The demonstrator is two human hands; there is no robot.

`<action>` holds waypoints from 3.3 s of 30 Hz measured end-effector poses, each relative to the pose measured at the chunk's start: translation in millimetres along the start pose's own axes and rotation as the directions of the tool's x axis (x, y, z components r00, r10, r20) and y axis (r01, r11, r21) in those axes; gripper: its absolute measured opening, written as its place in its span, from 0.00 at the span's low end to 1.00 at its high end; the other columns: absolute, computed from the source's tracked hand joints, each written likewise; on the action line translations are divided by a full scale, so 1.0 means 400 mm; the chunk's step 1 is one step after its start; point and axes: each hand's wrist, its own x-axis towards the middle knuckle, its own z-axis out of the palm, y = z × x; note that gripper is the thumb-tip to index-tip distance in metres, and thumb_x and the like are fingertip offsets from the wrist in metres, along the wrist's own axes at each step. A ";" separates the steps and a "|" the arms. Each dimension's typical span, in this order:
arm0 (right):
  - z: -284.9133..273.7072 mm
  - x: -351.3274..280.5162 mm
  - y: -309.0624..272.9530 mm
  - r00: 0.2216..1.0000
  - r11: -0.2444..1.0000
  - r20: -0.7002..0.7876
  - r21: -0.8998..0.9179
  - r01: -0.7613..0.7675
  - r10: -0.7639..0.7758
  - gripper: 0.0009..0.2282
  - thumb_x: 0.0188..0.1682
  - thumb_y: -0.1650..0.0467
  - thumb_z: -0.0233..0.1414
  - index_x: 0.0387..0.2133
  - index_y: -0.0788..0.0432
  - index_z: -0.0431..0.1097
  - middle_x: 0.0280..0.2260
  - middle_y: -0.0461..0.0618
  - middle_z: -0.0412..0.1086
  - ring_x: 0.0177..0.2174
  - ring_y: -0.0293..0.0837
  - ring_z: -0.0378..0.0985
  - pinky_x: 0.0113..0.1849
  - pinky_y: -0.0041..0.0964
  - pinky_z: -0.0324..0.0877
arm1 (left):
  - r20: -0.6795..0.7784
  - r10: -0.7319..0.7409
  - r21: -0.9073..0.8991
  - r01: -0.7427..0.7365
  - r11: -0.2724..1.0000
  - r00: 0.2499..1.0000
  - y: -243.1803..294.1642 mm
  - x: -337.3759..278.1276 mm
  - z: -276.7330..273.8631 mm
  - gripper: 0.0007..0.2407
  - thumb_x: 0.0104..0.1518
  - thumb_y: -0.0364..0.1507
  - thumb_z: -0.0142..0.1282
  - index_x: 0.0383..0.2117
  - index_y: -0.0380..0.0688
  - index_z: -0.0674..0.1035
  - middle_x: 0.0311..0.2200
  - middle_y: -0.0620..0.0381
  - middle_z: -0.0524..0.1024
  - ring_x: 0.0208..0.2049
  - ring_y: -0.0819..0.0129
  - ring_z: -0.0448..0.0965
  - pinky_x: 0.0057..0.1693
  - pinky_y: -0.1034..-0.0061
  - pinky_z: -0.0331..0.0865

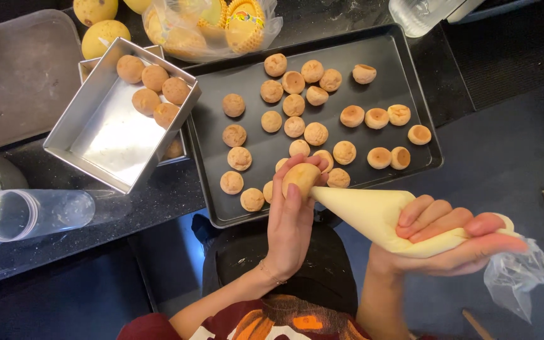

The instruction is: The person fills pastry puffs with cream using a piping bag by hand, places them into a metal pan, and refills the piping bag with cream from a bowl using a spatula before filling more pastry puffs.

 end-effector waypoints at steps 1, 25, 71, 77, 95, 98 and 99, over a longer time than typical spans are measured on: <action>-0.001 0.001 -0.003 1.000 1.000 0.009 0.023 -0.010 0.010 0.23 0.64 0.50 0.34 0.33 0.55 0.59 0.10 0.44 0.49 0.07 0.35 0.47 0.16 0.29 0.53 | -0.003 0.017 0.004 -0.017 1.000 1.000 -0.004 0.000 0.000 0.20 0.73 0.35 0.39 0.65 0.37 0.59 0.61 0.46 0.66 0.63 0.60 0.67 0.72 0.64 0.57; 0.062 -0.007 0.016 0.999 0.997 0.004 -0.075 0.036 -0.036 0.23 0.62 0.49 0.35 0.34 0.55 0.58 0.10 0.42 0.46 0.07 0.33 0.46 0.15 0.28 0.51 | -0.146 -0.052 -0.123 0.034 0.992 0.988 0.016 0.017 0.000 0.20 0.72 0.37 0.35 0.63 0.37 0.62 0.59 0.45 0.67 0.61 0.59 0.68 0.69 0.64 0.59; 0.240 -0.236 0.455 0.929 0.964 0.259 -0.105 -0.244 0.263 0.13 0.67 0.63 0.37 0.41 0.62 0.60 0.27 0.46 0.56 0.30 0.39 0.61 0.41 0.32 0.65 | -0.569 0.823 0.748 -0.413 0.520 0.006 0.968 -0.406 -1.274 0.20 0.69 0.42 0.47 0.52 0.36 0.74 0.49 0.50 0.75 0.50 0.65 0.76 0.59 0.71 0.72; 0.303 -0.266 0.469 0.904 0.960 0.324 -0.107 -0.258 0.280 0.13 0.66 0.63 0.36 0.40 0.61 0.61 0.29 0.46 0.58 0.32 0.39 0.63 0.44 0.32 0.66 | -0.383 0.924 0.922 -0.060 0.381 -0.017 0.941 -0.402 -1.355 0.21 0.70 0.37 0.52 0.60 0.33 0.68 0.55 0.48 0.73 0.55 0.65 0.76 0.61 0.73 0.70; 0.230 -0.183 0.442 0.885 0.918 0.267 0.007 -0.398 0.381 0.11 0.64 0.64 0.38 0.39 0.58 0.62 0.34 0.47 0.61 0.38 0.41 0.68 0.51 0.34 0.71 | -0.215 0.977 0.834 0.522 0.179 0.009 0.927 -0.454 -1.287 0.21 0.57 0.28 0.70 0.55 0.34 0.75 0.48 0.44 0.76 0.49 0.53 0.77 0.56 0.65 0.71; 0.208 -0.146 0.462 0.867 0.883 0.228 0.058 -0.466 0.443 0.11 0.65 0.63 0.39 0.42 0.58 0.62 0.36 0.48 0.62 0.38 0.42 0.68 0.50 0.34 0.71 | -0.413 0.904 0.869 0.247 0.428 -0.112 0.900 -0.485 -1.236 0.20 0.59 0.31 0.69 0.53 0.35 0.75 0.45 0.50 0.79 0.44 0.65 0.80 0.51 0.73 0.74; 0.198 -0.134 0.464 0.868 0.876 0.208 0.081 -0.475 0.451 0.11 0.65 0.63 0.40 0.43 0.58 0.62 0.37 0.49 0.63 0.38 0.42 0.69 0.49 0.35 0.71 | -0.456 0.881 0.879 0.094 0.468 -0.128 0.890 -0.476 -1.190 0.19 0.61 0.30 0.68 0.53 0.36 0.74 0.44 0.50 0.79 0.42 0.68 0.79 0.49 0.75 0.73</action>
